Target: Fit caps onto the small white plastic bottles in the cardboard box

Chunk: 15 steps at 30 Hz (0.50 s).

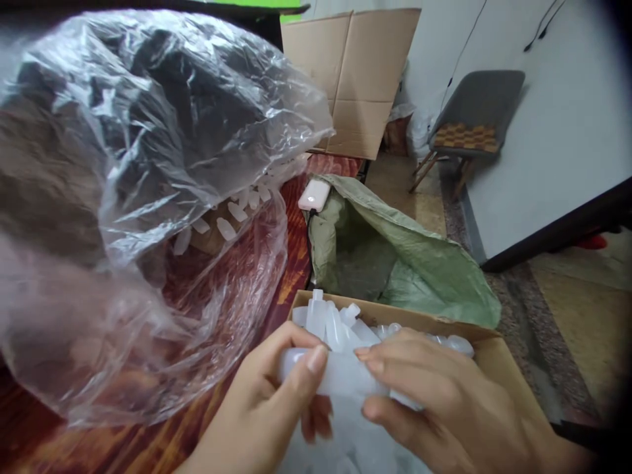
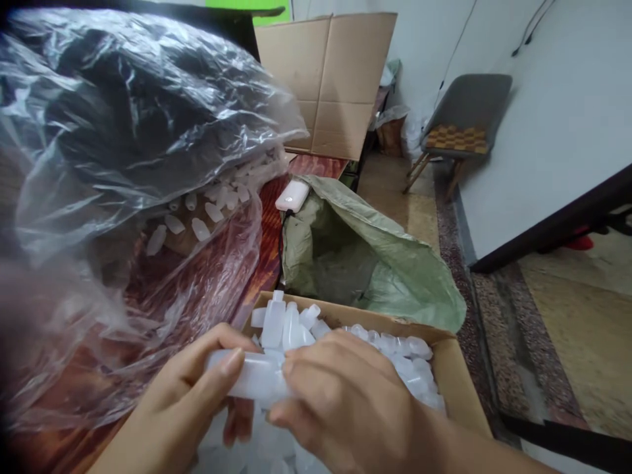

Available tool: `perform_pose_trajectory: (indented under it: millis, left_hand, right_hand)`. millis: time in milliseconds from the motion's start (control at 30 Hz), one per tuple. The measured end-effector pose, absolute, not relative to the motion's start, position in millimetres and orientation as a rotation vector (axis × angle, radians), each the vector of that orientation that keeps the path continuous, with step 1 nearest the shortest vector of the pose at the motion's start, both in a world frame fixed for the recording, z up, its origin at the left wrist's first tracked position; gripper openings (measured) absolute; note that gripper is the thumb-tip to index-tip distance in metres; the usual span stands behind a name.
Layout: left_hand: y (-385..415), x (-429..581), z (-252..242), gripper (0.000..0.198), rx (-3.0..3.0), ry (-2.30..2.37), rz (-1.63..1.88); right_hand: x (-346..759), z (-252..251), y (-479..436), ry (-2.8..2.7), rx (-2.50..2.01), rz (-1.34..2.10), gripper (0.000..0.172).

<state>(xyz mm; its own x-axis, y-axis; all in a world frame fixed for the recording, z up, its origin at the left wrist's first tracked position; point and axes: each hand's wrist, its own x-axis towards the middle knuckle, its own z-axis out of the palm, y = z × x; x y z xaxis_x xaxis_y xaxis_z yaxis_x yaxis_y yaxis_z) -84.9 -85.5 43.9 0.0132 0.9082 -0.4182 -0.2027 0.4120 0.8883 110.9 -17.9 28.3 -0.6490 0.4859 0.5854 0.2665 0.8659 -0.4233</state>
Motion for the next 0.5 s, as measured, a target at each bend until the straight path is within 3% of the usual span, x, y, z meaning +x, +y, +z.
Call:
perform_pose_trajectory:
  millis: [133, 300, 400, 500]
  left_hand:
    - [-84.0, -84.1, 45.4, 0.035, 0.86, 1.302, 1.054]
    - [-81.7, -83.8, 41.9, 0.039, 0.794, 1.374, 1.113]
    - [-83.6, -82.4, 42.3, 0.043, 0.777, 1.377, 1.096]
    - [-85.8, -81.2, 44.2, 0.045, 0.754, 1.438, 1.082]
  right_hand:
    - [108.8, 29.0, -15.8, -2.266, -0.658, 0.443, 0.034]
    - [110.2, 28.8, -10.4, -2.35, -0.546, 0.441, 0.017]
    - [110.1, 35.5, -6.8, -2.273, -0.643, 0.563, 0.042]
    - [110.1, 41.2, -5.9, -2.335, -0.543, 0.439, 0.031]
